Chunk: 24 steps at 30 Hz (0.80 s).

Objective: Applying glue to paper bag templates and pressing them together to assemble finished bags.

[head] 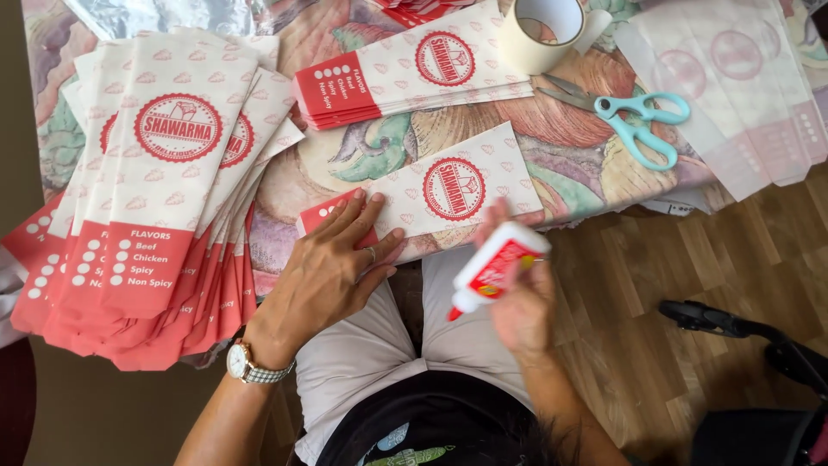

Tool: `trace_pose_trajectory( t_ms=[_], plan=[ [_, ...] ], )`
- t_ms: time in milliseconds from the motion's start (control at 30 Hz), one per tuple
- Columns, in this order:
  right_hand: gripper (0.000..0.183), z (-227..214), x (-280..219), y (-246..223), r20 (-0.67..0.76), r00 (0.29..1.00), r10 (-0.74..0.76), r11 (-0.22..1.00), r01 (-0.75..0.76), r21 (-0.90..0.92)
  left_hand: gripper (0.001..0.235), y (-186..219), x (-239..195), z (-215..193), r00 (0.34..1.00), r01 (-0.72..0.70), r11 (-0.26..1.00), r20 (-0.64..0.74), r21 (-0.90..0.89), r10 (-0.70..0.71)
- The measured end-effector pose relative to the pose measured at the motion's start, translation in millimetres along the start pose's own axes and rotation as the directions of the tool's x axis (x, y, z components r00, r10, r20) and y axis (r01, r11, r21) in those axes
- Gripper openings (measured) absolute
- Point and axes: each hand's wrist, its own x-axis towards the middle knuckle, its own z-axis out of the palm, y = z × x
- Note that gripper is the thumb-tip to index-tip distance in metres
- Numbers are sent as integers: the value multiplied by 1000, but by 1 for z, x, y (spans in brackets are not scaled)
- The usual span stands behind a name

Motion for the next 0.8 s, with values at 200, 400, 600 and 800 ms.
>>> trace_pose_trajectory(
  t_ms=[200,400,600,800],
  plan=[
    [47,-40,10,-37,-76,992,-97,991,89,-99,32,3,-1,4,993,-25,1000,-114,1,25],
    [56,-24,16,-23,-3,997,83,996,-83,-38,31,9,-5,5,986,-18,999,-164,-33,13],
    [22,-81,77,-89,-242,959,-150,847,-1,-532,32,24,-7,7,991,37,995,-131,93,-24],
    [47,-73,140,-125,108,969,-223,-1,111,-994,17,43,-6,-1,952,92,993,-299,81,-64]
  ],
)
